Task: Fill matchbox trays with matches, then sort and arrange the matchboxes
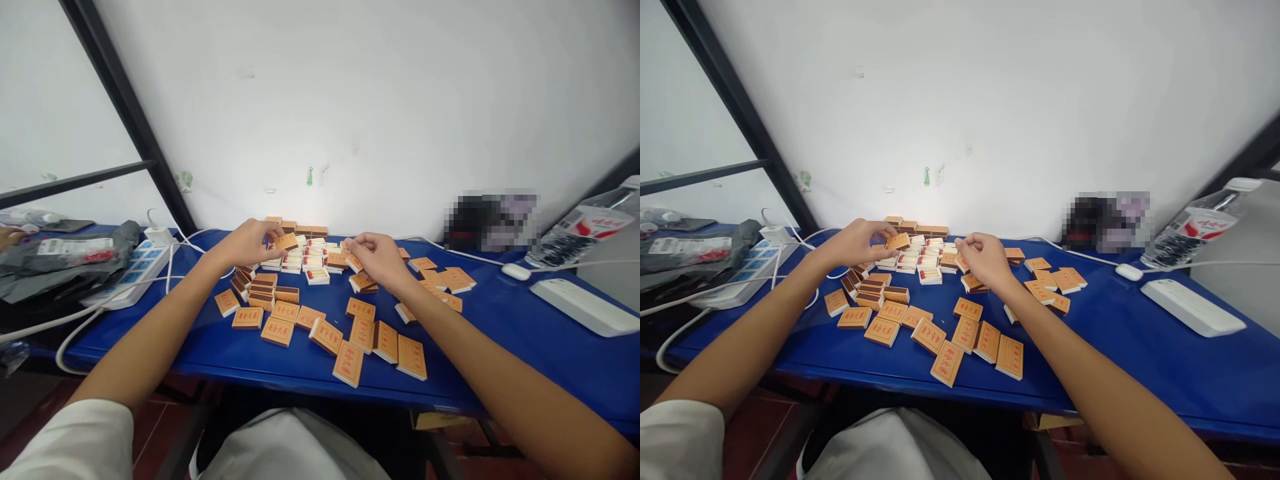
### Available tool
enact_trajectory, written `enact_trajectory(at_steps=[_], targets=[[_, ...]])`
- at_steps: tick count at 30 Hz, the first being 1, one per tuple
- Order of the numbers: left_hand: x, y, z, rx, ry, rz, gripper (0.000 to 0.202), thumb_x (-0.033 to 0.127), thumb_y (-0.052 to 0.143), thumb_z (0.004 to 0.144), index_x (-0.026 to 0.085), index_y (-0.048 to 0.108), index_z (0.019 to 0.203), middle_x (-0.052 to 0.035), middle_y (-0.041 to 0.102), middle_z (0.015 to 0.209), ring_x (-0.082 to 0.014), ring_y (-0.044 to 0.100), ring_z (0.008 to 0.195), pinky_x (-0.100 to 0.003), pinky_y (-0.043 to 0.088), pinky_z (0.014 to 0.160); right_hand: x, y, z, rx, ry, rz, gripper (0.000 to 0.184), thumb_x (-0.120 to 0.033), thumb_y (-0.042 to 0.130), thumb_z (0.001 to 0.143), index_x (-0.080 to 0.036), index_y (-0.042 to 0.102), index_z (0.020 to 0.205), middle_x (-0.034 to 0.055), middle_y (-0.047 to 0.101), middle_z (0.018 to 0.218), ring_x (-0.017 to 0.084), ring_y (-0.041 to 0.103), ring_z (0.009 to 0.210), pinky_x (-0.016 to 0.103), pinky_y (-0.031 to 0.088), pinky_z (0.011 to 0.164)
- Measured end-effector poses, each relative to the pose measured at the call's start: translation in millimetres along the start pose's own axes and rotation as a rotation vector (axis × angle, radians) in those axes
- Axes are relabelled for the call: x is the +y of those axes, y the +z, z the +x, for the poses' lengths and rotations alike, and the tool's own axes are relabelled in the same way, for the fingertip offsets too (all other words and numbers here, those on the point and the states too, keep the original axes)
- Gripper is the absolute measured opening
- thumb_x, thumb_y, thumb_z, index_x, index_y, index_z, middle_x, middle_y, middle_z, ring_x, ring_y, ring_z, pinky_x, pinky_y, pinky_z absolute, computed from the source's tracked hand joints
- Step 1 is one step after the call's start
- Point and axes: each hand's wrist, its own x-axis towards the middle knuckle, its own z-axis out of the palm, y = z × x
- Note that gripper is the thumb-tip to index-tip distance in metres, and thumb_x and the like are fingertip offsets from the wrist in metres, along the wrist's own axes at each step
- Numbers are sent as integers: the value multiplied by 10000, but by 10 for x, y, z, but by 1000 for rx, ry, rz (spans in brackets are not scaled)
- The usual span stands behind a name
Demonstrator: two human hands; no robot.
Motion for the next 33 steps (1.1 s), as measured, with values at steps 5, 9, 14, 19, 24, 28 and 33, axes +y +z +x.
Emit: enact_trajectory(at_steps=[5,9,14,19,24,28,33], targets=[[61,140,37,131,119,41,391,464,725,901,180,738,1168,-110,766,1123,-265,700,993,-386,523,851,31,-96,54,-14,-150,-162,268,-455,637,921,-206,692,839,41,735,789,217,668,766,334,474,754],[212,254,20,145,226,36,423,485,701,938,199,723,1249,-102,754,1142,-272,688,1044,-409,516,924,-59,-123,-6,-160,-287,-147,337,-435,676,929,-238,691,1202,38,771,954,242,708,932,371,500,912],[344,384,-26,120,285,23,454,466,682,962,209,684,1337,-121,727,1207,-286,662,1133,-422,521,952,-125,-62,-91,-256,-407,-258,430,-402,724,920,-272,671,1327,82,748,1235,291,701,1108,425,521,988],[332,395,-21,128,231,50,443,420,703,944,217,669,1336,-112,734,1181,-275,673,1086,-423,522,945,81,-81,5,-221,-358,-458,401,-384,750,897,-218,717,1261,133,725,1315,351,679,1205,501,503,1063],[319,374,-5,123,208,65,475,431,699,943,185,657,1347,-123,737,1138,-274,679,1045,-413,518,917,155,-99,66,-232,-272,-416,325,-343,761,881,-208,732,1175,107,769,1224,308,709,1152,450,529,1012],[337,374,-10,114,205,64,476,429,688,946,190,656,1356,-128,738,1141,-283,680,1045,-416,519,895,115,-66,46,-214,-251,-401,270,-297,778,857,-207,739,1108,103,787,1151,286,726,1085,413,536,968],[325,381,-11,114,204,71,465,436,691,945,206,658,1348,-116,743,1146,-278,683,1047,-415,520,905,91,-168,84,-167,-264,-387,310,-382,781,851,-222,743,1114,90,791,1114,285,726,1044,396,534,913]])
